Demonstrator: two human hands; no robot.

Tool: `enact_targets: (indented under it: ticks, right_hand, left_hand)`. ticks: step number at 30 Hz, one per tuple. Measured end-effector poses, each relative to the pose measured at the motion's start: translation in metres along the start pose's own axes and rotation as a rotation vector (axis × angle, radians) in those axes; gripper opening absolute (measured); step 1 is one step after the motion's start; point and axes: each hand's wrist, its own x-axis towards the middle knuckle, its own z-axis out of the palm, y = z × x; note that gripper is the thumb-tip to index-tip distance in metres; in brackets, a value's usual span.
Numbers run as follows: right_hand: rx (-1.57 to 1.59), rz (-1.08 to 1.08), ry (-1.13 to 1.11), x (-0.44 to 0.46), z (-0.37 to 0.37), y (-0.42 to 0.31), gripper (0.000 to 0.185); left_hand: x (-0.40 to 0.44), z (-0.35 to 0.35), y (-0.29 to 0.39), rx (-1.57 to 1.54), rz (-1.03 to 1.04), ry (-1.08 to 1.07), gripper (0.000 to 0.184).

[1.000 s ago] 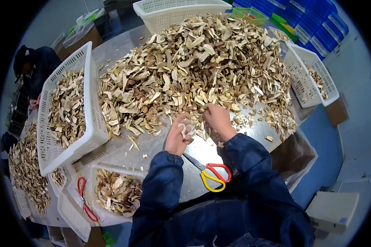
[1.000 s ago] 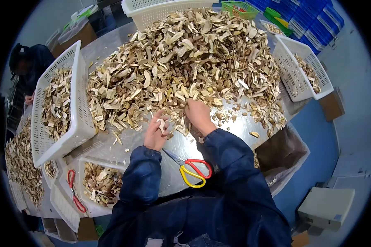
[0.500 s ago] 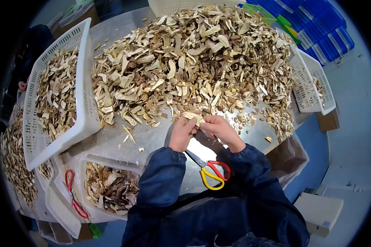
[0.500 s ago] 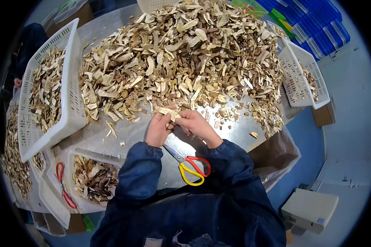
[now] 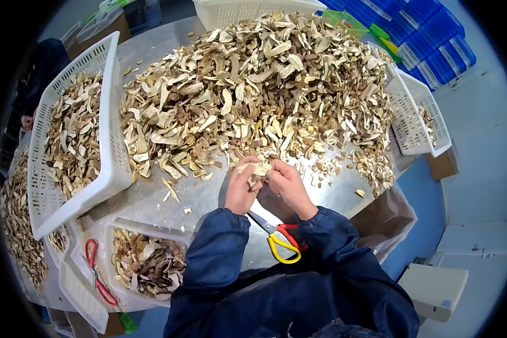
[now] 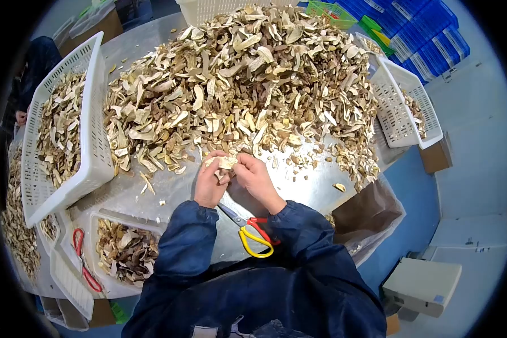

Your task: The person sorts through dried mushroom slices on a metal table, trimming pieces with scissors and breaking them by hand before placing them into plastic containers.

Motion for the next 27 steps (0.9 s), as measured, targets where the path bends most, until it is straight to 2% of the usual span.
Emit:
enact_targets:
  ticks: [2, 4, 5, 6, 7, 8, 9, 10, 11, 12, 13, 17, 21, 25, 27]
  right_hand:
    - [-0.018, -0.029, -0.072, 0.002, -0.003, -0.004, 0.015]
    - [-0.308, -0.064, -0.111, 0.010, -0.010, -0.015, 0.016]
    - [-0.451, -0.082, -0.129, 0.018, -0.016, -0.022, 0.017]
    - [-0.493, 0.040, 0.012, 0.029, -0.025, -0.026, 0.019]
    - [-0.785, -0.119, 0.158, 0.046, -0.029, -0.031, 0.017]
    - [-0.962, -0.113, 0.231, 0.052, -0.039, -0.040, 0.020]
    - [-1.163, -0.463, 0.332, 0.069, -0.059, -0.023, 0.026]
    - [-1.240, -0.402, 0.376, 0.075, -0.060, -0.027, 0.027]
    - [-1.315, -0.339, 0.420, 0.079, -0.060, -0.029, 0.027]
    - [-1.389, -0.273, 0.462, 0.082, -0.059, -0.030, 0.028]
    - [-1.480, -0.296, 0.392, 0.084, -0.065, -0.025, 0.032]
    - [-1.022, -0.172, 0.197, 0.070, -0.067, -0.027, 0.029]
    - [-0.440, -0.033, 0.078, 0.047, -0.064, -0.036, 0.023]
    - [-0.391, 0.009, -0.016, 0.026, -0.066, -0.037, 0.022]
    - [-0.498, 0.200, -0.169, 0.018, -0.071, -0.043, 0.021]
  left_hand:
    - [0.001, -0.002, 0.003, -0.184, -0.037, 0.055, 0.015]
    - [0.000, -0.005, 0.007, -0.277, -0.053, -0.018, 0.009]
    - [0.001, -0.007, 0.010, -0.322, -0.062, -0.054, 0.012]
    - [0.000, -0.007, 0.011, -0.367, -0.071, -0.090, 0.017]
    - [0.001, -0.009, 0.009, -0.326, -0.062, -0.114, 0.025]
    - [0.002, -0.011, 0.006, -0.339, -0.073, -0.107, 0.024]
    - [0.003, -0.012, 0.004, -0.350, -0.083, -0.104, 0.023]
    - [0.003, -0.003, 0.007, -0.362, -0.090, -0.102, 0.021]
    - [0.001, 0.005, 0.009, -0.352, -0.125, 0.071, 0.015]
    - [0.002, 0.001, 0.008, -0.348, -0.118, 0.000, 0.013]
    - [0.003, -0.006, 0.007, -0.345, -0.109, -0.071, 0.011]
    - [0.002, -0.014, 0.009, -0.255, -0.130, -0.183, 0.016]
    - [0.000, 0.001, 0.008, -0.014, -0.117, -0.107, 0.024]
    - [-0.002, 0.004, 0.008, 0.009, -0.114, -0.084, 0.024]
    - [-0.002, -0.001, 0.011, -0.022, -0.117, -0.129, 0.027]
